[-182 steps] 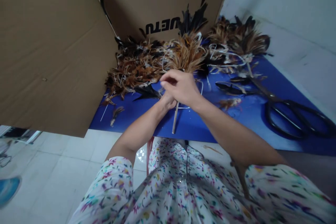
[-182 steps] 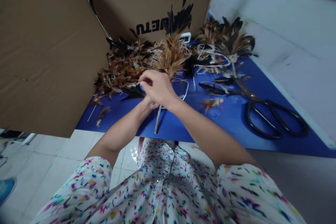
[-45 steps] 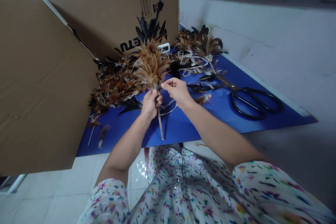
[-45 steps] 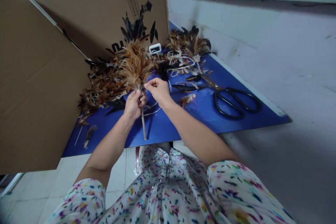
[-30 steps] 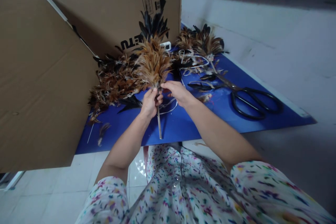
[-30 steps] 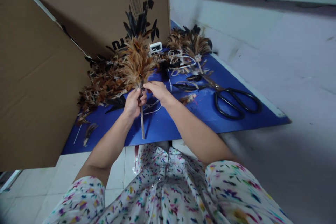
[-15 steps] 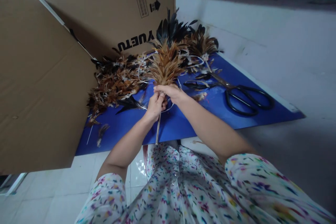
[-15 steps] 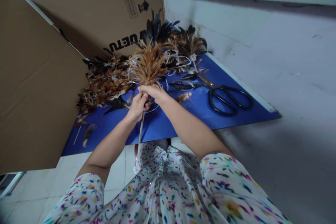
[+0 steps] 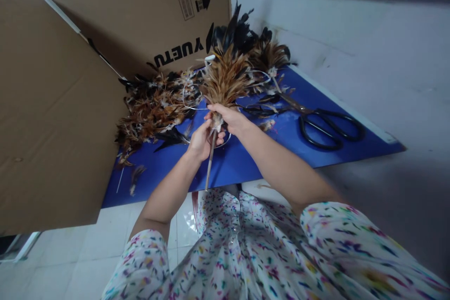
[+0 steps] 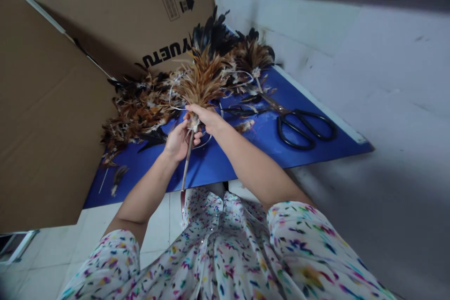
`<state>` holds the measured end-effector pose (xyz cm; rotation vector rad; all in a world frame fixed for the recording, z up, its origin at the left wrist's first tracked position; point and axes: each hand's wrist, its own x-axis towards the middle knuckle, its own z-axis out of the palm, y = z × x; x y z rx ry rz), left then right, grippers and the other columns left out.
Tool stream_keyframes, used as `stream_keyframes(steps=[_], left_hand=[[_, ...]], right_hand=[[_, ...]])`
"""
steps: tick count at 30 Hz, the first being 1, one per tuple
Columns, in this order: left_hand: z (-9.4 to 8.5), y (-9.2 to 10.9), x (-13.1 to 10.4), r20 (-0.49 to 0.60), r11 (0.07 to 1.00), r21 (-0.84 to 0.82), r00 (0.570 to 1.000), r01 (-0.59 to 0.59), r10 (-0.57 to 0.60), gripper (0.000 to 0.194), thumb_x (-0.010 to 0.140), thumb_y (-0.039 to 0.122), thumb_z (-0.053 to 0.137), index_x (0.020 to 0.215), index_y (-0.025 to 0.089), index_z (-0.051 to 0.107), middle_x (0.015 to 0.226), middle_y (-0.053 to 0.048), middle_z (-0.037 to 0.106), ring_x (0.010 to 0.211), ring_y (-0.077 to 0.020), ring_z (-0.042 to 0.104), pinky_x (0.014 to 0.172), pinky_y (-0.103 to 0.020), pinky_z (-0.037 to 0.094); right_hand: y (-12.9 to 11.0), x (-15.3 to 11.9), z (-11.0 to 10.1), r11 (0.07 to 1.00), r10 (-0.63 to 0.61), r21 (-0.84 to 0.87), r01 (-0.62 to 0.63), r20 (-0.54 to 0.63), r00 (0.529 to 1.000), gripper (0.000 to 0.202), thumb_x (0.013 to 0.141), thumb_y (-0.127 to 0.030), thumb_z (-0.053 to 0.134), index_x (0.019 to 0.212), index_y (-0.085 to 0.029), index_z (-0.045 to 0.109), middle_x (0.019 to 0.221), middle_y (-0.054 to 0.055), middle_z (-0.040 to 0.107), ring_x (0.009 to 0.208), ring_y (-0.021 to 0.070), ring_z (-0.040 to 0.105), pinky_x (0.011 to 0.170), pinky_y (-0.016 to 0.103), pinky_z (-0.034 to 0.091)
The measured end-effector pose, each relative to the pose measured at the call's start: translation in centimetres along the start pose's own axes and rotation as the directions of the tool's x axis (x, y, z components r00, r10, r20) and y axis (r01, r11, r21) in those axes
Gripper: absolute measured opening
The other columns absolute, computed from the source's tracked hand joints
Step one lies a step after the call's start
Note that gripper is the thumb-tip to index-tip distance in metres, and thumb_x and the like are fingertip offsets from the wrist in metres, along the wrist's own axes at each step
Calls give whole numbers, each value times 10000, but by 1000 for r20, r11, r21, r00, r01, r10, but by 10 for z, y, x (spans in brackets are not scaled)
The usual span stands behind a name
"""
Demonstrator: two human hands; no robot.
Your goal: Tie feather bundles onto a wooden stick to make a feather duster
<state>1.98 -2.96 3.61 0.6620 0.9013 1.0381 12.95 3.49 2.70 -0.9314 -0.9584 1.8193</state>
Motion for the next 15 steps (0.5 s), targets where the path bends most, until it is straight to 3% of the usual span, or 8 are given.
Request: stream_keyframes(steps=[5,9,15], left_hand=[[-13,6,7,128,980,-71,977,184,-174,342,883,274,360,831,98,649,687,-91,667,598,-176,661,678,-347,592],[-22,6,13,242,965,-50,941,257,-238,396,891,341,370,885,79,668,724,-127,690,644,-204,685,753,-400,592],[-26,5,16,282,964,-32,928,263,-243,457,954,391,358,903,64,672,806,-166,706,714,-228,708,744,-381,586]], right_hand=[[0,-3,2,997,-48,62,45,46,998,375,915,-302,550,580,-144,606,727,49,724,450,69,565,365,178,421],[0,-8,3,996,-69,61,63,104,992,375,907,-330,546,594,-139,623,864,59,752,443,53,559,294,167,335],[-1,-14,1,998,-63,25,59,196,979,336,902,-359,538,680,-143,667,926,50,764,345,41,468,241,192,258]])
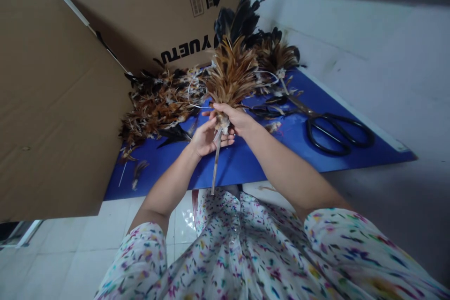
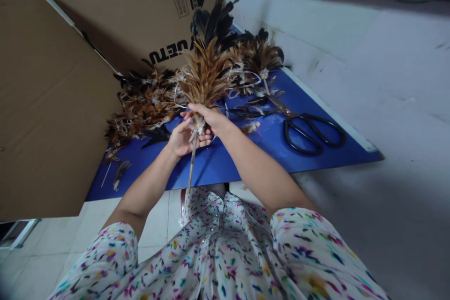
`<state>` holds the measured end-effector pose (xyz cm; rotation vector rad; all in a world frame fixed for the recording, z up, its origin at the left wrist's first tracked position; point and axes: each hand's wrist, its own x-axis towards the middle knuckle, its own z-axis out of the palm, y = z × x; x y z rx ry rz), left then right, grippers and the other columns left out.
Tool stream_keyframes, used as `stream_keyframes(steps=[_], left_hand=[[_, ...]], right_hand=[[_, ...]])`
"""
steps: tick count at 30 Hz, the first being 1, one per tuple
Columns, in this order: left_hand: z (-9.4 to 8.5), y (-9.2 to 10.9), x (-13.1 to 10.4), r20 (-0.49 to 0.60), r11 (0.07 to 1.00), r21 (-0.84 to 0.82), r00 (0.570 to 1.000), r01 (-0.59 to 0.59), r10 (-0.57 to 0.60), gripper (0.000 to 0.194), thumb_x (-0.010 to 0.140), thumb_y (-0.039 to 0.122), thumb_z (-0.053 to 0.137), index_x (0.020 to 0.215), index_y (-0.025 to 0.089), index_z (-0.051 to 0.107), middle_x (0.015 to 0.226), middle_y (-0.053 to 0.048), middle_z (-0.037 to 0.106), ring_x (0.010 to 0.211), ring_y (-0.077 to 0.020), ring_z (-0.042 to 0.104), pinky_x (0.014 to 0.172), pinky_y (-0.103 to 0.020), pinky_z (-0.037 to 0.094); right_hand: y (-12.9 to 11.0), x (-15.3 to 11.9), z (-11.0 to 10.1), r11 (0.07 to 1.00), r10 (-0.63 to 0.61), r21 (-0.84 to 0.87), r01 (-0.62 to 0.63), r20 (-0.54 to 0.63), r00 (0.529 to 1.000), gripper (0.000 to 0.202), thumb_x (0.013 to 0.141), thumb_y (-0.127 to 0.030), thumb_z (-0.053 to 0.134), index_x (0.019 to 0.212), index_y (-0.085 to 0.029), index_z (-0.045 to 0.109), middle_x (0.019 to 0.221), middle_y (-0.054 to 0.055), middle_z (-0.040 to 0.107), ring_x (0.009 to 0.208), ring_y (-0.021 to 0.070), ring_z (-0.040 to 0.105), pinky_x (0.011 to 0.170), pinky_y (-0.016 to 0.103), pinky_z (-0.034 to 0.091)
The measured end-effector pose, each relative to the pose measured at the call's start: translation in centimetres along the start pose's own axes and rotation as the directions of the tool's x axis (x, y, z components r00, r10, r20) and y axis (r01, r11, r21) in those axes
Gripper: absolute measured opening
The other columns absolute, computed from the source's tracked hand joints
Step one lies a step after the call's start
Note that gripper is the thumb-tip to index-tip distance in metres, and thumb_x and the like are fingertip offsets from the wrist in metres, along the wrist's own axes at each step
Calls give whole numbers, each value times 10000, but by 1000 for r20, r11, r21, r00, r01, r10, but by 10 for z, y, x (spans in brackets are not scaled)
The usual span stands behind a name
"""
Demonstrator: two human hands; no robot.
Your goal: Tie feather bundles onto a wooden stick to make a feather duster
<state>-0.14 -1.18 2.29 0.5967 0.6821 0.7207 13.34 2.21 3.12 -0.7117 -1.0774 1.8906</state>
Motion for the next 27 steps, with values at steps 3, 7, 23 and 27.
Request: stream_keyframes(steps=[3,7,23,27], left_hand=[[2,-2,-1,-5,1000,0,1000,-22,22,466,987,363,315,857,78,661,774,-143,678,653,-198,682,669,-340,582],[7,-5,-3,87,998,-55,996,-21,25,445,1000,343,305,796,106,622,667,-69,567,519,-118,559,499,-226,508],[16,-4,-11,72,998,-26,996,48,-46,248,977,293,443,904,123,608,631,5,435,450,-62,390,295,-91,224],[16,-5,-12,95,998,-32,994,58,-55,210,961,287,486,890,128,603,622,37,337,443,-49,343,321,-91,231]], right_hand=[[-3,-4,3,999,44,-7,-44,55,997,349,918,-361,524,706,-137,687,927,51,766,318,19,394,263,184,283],[-4,-5,4,999,45,-20,-43,106,993,347,904,-374,562,690,-142,708,990,56,761,453,41,528,384,172,423],[2,-1,-9,993,-15,-104,48,295,955,377,810,-530,669,709,-170,721,1071,64,746,924,142,681,725,173,538],[2,-1,-11,994,-19,-91,54,349,937,368,747,-541,717,695,-177,724,1104,52,737,968,148,671,765,182,532]])
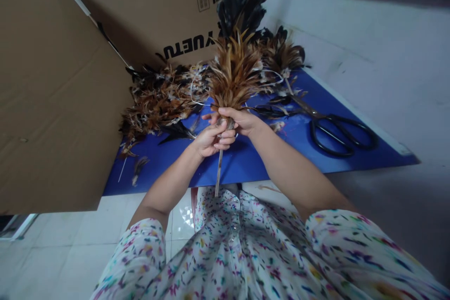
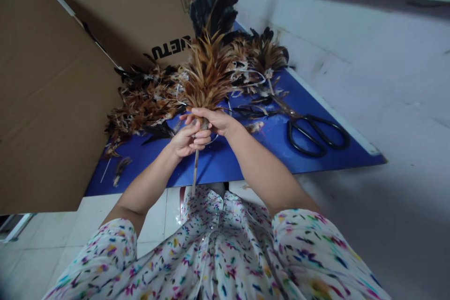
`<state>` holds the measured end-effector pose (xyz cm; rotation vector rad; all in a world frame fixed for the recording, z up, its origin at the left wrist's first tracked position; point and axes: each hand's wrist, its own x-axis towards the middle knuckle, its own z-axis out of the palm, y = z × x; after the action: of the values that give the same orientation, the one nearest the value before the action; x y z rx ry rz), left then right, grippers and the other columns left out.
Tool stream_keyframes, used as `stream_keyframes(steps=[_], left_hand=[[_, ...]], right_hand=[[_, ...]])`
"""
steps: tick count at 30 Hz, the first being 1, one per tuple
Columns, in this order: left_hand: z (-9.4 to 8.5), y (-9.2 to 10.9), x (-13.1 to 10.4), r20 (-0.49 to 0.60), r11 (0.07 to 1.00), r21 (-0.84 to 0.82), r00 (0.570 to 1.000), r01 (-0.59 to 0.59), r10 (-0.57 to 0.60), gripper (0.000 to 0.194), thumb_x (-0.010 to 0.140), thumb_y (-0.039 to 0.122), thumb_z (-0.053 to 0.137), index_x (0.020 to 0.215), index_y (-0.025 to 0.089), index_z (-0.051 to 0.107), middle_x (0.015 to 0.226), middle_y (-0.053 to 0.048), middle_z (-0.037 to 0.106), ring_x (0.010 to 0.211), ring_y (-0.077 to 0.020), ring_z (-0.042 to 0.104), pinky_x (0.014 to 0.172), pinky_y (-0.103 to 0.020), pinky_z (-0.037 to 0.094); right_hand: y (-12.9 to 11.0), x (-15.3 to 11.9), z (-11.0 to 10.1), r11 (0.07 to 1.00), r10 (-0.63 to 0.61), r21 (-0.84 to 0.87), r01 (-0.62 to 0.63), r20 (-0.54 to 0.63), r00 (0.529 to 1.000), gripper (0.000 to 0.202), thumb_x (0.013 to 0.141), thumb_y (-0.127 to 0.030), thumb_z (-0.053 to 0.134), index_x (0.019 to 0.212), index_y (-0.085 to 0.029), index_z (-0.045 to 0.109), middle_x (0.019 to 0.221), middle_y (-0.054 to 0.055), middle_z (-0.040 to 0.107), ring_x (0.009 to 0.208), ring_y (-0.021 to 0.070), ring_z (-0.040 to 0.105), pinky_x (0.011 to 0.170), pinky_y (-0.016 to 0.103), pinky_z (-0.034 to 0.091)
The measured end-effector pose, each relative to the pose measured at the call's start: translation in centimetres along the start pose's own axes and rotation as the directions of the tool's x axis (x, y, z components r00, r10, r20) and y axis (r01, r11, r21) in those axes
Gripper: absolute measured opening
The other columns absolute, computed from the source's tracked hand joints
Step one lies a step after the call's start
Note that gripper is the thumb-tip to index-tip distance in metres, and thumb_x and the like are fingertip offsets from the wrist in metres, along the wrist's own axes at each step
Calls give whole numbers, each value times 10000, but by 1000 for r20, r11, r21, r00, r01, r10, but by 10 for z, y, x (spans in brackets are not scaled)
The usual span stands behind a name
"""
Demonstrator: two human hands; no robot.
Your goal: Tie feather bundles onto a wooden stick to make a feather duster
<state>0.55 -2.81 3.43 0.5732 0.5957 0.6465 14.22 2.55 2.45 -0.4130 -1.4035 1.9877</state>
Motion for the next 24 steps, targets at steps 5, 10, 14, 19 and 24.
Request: stream_keyframes(steps=[5,10,14,19,24], left_hand=[[1,1,-1,20,999,-31,999,39,-38,325,981,365,416,857,125,596,626,27,328,451,-62,345,328,-108,231],[-2,3,-1,-11,998,-25,998,62,-62,312,978,385,431,843,143,575,617,42,300,427,-55,310,325,-107,209],[-3,2,0,-25,999,5,999,48,-48,283,975,361,456,817,145,546,612,58,264,414,-42,288,334,-101,194],[-1,1,2,-47,999,33,999,2,-1,320,997,352,394,781,145,508,597,65,247,396,-36,267,332,-101,171],[-5,2,5,-78,1000,-25,997,-12,10,282,976,343,466,769,152,481,594,72,238,397,-34,261,331,-102,162]], right_hand=[[2,-1,-1,999,31,-29,-32,-29,999,366,752,-539,697,695,-178,715,1091,52,735,911,150,674,705,193,541],[4,0,-2,996,65,-53,-68,-70,995,368,769,-537,674,691,-178,701,1060,59,742,914,160,684,687,193,543],[4,-1,-1,995,85,-40,-90,-109,990,357,772,-526,689,668,-185,683,934,61,754,874,175,693,698,229,556],[7,0,2,994,101,-12,-105,-192,976,342,788,-525,670,722,-190,690,861,51,751,729,158,665,637,247,555],[11,5,2,996,88,1,-90,-252,964,355,753,-528,678,829,-182,713,807,52,726,733,172,657,663,277,567]])
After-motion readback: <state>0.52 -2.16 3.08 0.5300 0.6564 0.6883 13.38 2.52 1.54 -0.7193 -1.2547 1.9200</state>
